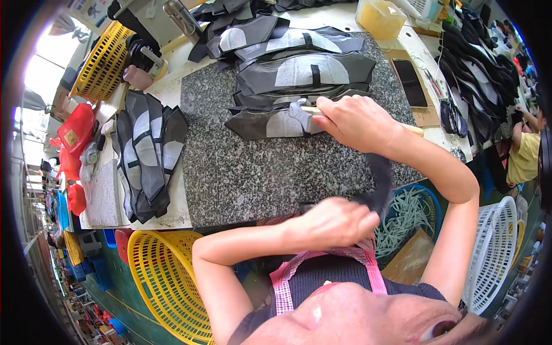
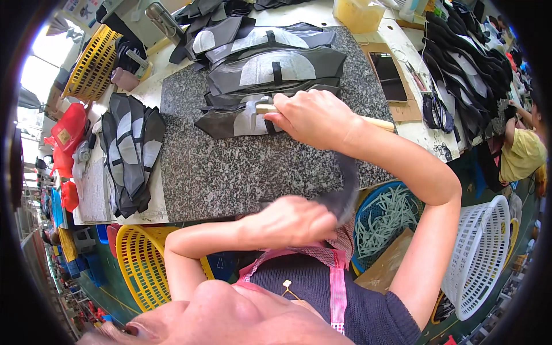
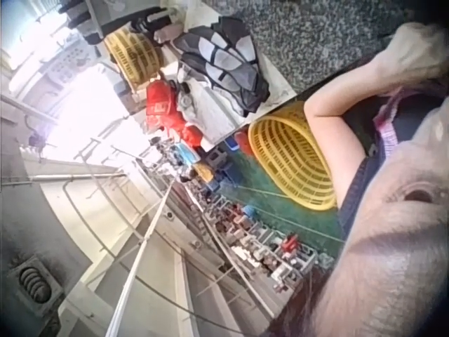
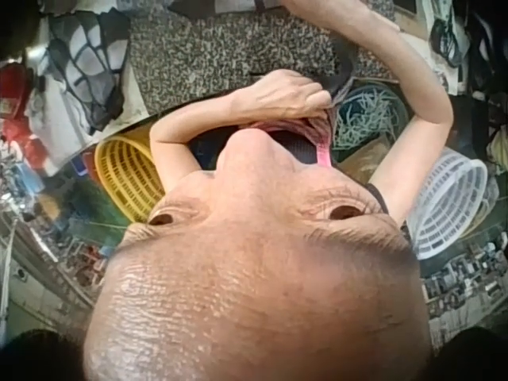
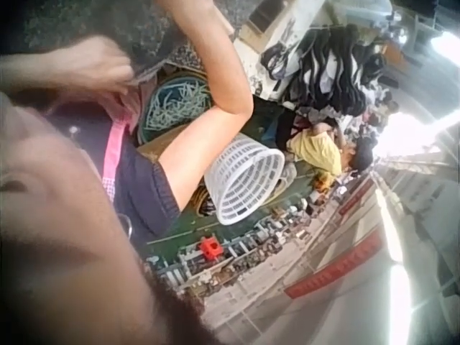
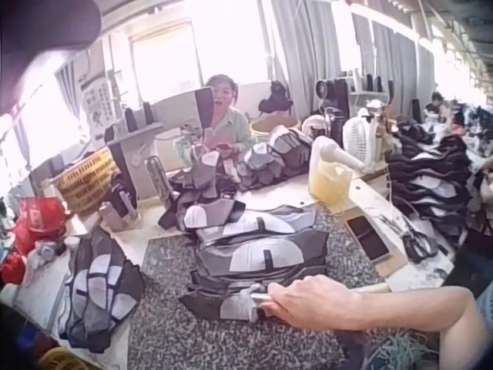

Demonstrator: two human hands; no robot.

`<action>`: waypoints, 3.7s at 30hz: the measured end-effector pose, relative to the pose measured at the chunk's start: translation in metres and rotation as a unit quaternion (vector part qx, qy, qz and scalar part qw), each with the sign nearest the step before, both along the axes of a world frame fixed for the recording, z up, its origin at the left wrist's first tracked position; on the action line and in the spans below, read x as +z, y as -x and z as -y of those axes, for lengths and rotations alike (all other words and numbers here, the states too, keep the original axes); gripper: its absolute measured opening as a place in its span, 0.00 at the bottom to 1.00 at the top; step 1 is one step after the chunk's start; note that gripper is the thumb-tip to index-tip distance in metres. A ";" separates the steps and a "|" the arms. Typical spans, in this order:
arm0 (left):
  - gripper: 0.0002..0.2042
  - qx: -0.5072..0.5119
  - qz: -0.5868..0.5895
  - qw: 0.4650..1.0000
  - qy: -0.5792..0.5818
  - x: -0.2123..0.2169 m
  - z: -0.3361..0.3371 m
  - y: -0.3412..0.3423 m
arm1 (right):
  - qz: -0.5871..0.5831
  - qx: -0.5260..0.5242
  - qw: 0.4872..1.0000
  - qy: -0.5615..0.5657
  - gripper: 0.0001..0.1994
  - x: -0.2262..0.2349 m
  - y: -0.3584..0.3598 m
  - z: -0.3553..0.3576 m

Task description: Using a small hammer to flatten and bond pre-cut shoe upper sections on a workbench.

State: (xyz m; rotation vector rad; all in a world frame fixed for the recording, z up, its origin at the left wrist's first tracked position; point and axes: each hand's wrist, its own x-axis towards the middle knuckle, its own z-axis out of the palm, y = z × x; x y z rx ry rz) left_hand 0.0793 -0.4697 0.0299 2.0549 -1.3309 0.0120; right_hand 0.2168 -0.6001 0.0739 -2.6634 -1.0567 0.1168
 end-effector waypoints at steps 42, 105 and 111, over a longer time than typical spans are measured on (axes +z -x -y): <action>0.05 0.155 -0.196 0.968 -0.010 -0.038 -0.021 -0.091 | -0.395 -0.168 0.881 -0.200 0.15 -0.023 0.119 0.105; 0.07 0.213 0.003 0.970 -0.118 -0.023 -0.034 -0.026 | -0.232 -0.083 0.943 -0.222 0.07 -0.028 0.094 0.081; 0.08 0.273 -0.149 0.948 -0.073 -0.019 -0.050 -0.040 | -0.279 -0.066 0.953 -0.100 0.07 -0.030 0.098 0.073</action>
